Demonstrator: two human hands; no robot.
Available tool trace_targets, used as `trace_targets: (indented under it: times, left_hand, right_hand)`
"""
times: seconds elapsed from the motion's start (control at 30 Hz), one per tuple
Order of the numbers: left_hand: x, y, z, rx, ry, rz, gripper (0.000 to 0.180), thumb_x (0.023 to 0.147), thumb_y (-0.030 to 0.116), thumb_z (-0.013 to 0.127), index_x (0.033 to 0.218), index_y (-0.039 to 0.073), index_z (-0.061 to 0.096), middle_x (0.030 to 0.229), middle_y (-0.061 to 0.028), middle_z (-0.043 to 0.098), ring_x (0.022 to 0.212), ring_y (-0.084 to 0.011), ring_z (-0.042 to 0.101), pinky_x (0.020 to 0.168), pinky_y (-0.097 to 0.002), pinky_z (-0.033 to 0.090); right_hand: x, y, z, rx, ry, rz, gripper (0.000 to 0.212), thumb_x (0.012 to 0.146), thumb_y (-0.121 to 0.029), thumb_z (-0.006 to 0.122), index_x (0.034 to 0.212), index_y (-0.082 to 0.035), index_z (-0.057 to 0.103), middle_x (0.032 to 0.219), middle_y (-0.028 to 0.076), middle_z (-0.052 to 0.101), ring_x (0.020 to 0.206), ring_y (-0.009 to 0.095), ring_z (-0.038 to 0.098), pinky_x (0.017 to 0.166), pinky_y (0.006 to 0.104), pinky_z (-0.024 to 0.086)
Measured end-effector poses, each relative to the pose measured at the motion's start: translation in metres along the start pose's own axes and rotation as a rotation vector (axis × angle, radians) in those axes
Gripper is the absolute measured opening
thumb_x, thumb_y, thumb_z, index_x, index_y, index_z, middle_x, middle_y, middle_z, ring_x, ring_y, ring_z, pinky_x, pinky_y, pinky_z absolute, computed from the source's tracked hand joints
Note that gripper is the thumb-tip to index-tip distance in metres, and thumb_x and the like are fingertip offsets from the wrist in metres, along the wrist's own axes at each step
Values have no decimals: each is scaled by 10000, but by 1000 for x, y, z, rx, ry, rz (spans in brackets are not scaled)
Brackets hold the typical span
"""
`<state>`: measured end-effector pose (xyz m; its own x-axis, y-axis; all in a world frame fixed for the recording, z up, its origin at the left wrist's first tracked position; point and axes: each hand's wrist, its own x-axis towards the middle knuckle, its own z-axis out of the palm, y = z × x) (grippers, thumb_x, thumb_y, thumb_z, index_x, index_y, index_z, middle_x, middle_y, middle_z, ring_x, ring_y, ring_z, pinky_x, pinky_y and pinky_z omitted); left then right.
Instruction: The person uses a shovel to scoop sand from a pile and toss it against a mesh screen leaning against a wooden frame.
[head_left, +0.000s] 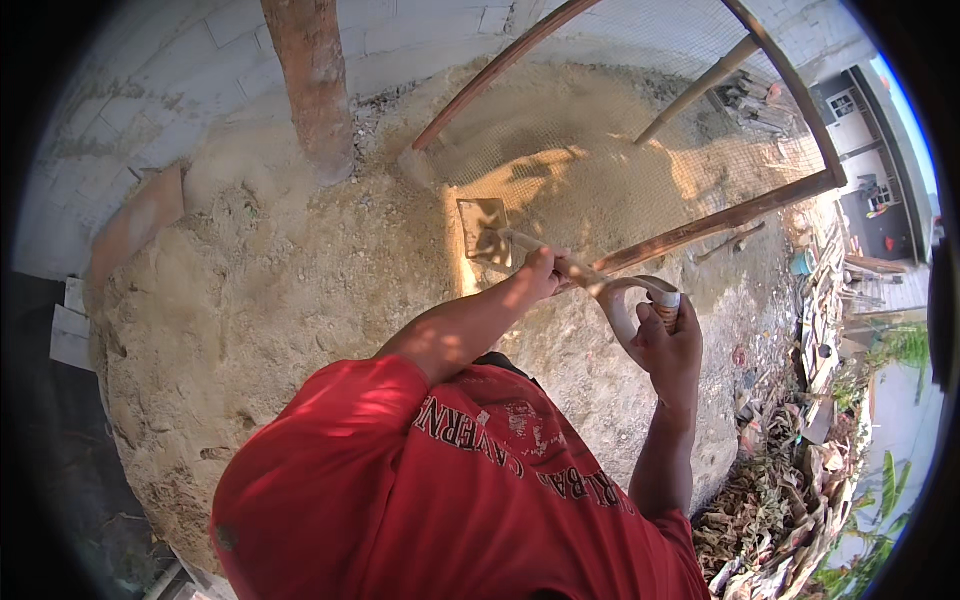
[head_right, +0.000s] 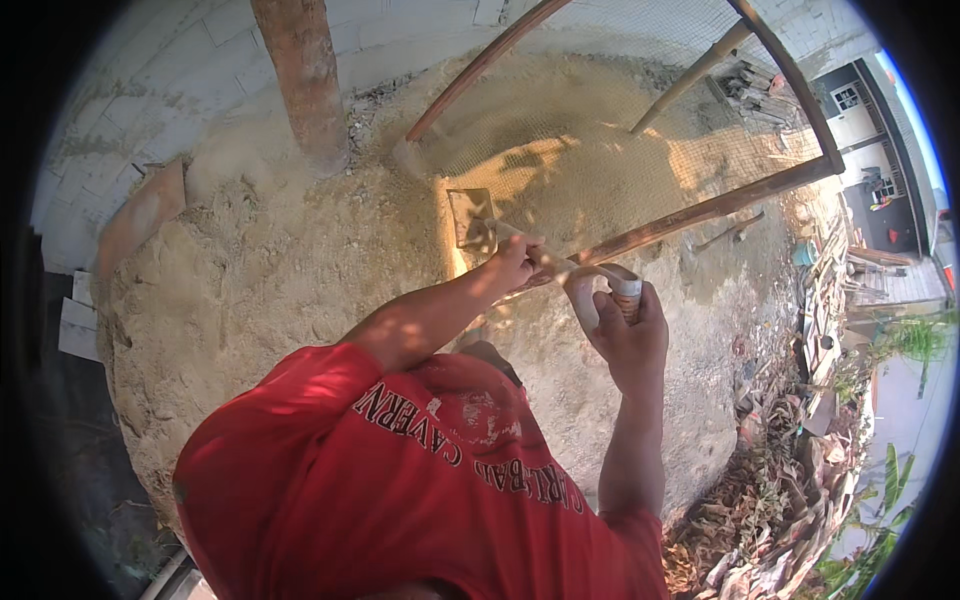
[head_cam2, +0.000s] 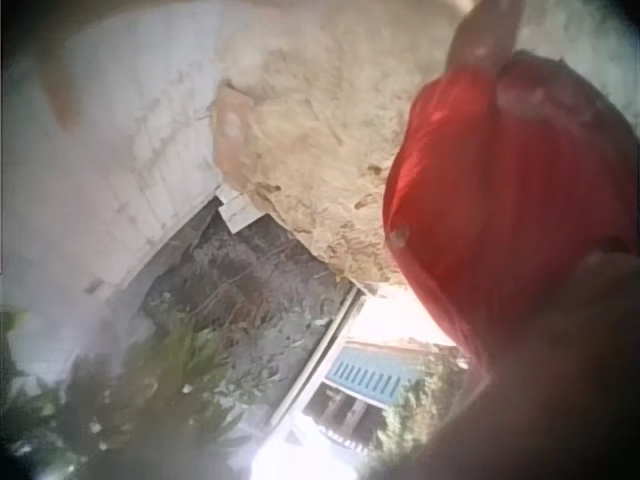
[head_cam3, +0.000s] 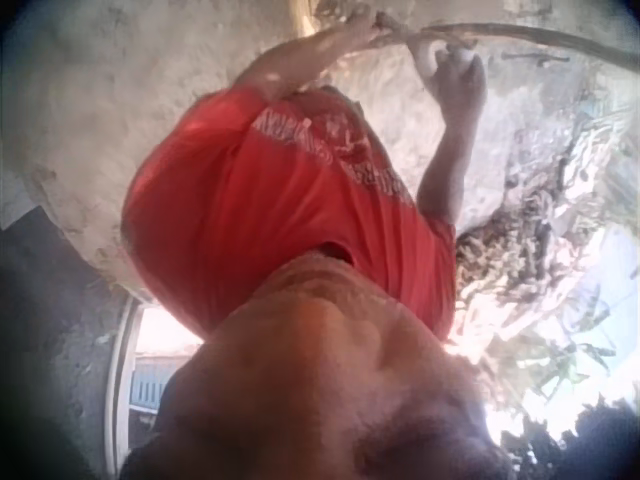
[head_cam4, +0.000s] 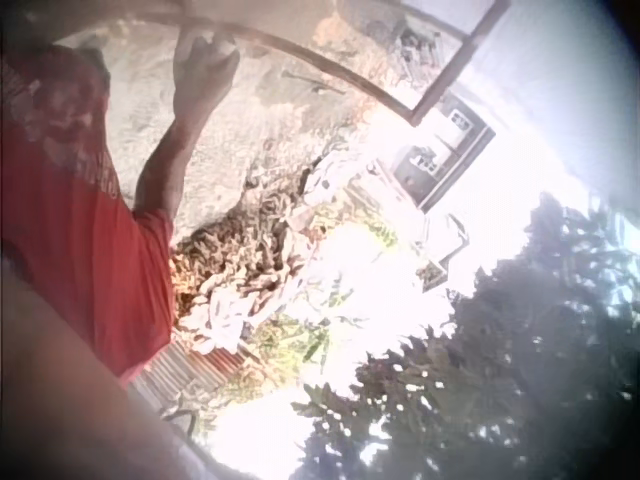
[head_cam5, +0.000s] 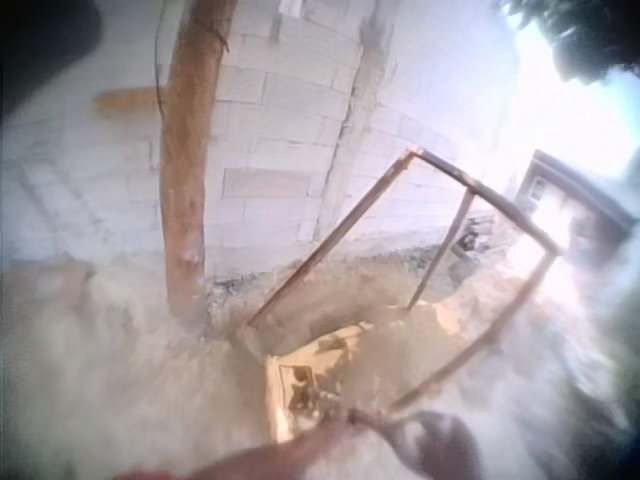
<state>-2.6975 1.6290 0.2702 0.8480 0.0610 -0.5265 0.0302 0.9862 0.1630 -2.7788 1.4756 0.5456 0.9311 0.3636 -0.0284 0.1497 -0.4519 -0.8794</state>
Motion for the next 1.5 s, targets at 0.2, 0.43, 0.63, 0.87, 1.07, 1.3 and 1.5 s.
trace_targets:
  times: [0.2, 0.43, 0.63, 0.87, 1.07, 1.3, 1.5]
  left_hand:
    - [79, 12, 60, -119, 35, 79, 333, 858, 76, 596, 1055, -51, 359, 1043, -167, 465, 923, -268, 573, 782, -348, 565]
    - [146, 62, 102, -343, 138, 183, 361, 876, 114, 598, 1090, -57, 364, 1074, -176, 439, 922, -249, 546, 861, -354, 538]
    - [221, 122, 83, -772, 181, 191, 428, 897, 74, 508, 1222, -63, 265, 1133, -194, 383, 1042, -299, 494, 947, -404, 493]
    - [255, 171, 82, -983, 286, 63, 516, 878, -17, 434, 1308, 2, 149, 1170, -216, 341, 1094, -337, 459, 983, -473, 463]
    - [248, 186, 57, -806, 289, 191, 516, 880, 11, 420, 1312, 16, 139, 1088, -209, 374, 936, -316, 538, 859, -475, 524]
    - [256, 225, 113, -894, 20, 216, 446, 889, 62, 462, 1213, -20, 166, 1063, -212, 377, 867, -299, 533, 738, -445, 542]
    - [296, 269, 97, -1011, 124, 224, 420, 910, 92, 457, 1226, 6, 195, 1082, -190, 387, 889, -291, 536, 729, -440, 547]
  right_hand:
    - [130, -5, -22, 33, -129, -16, 240, 892, -171, 597, 1050, 4, 554, 762, 11, 566, 606, 50, 513, 524, 202, 435]
    - [281, -20, 6, -68, -141, -8, 266, 895, -307, 595, 864, -45, 559, 635, -30, 484, 525, 43, 442, 474, 197, 381]
    - [374, -46, 57, -182, -167, 87, 274, 881, -354, 612, 828, -92, 549, 644, -58, 447, 505, 25, 380, 433, 195, 321]
    - [440, -88, 83, -373, -283, 72, 264, 862, -327, 631, 832, -77, 552, 592, -49, 436, 446, 29, 365, 397, 206, 309]
    - [413, -78, 85, -338, -220, 51, 273, 866, -310, 632, 902, -47, 570, 595, -47, 432, 445, 21, 362, 402, 195, 302]
    - [393, -145, 106, -424, -186, -132, 267, 916, -344, 563, 819, -99, 520, 605, -73, 383, 473, 13, 314, 424, 192, 267]
    - [451, -149, 154, -345, -318, -105, 310, 873, -369, 618, 827, -69, 553, 571, -46, 414, 451, 42, 354, 417, 210, 297]
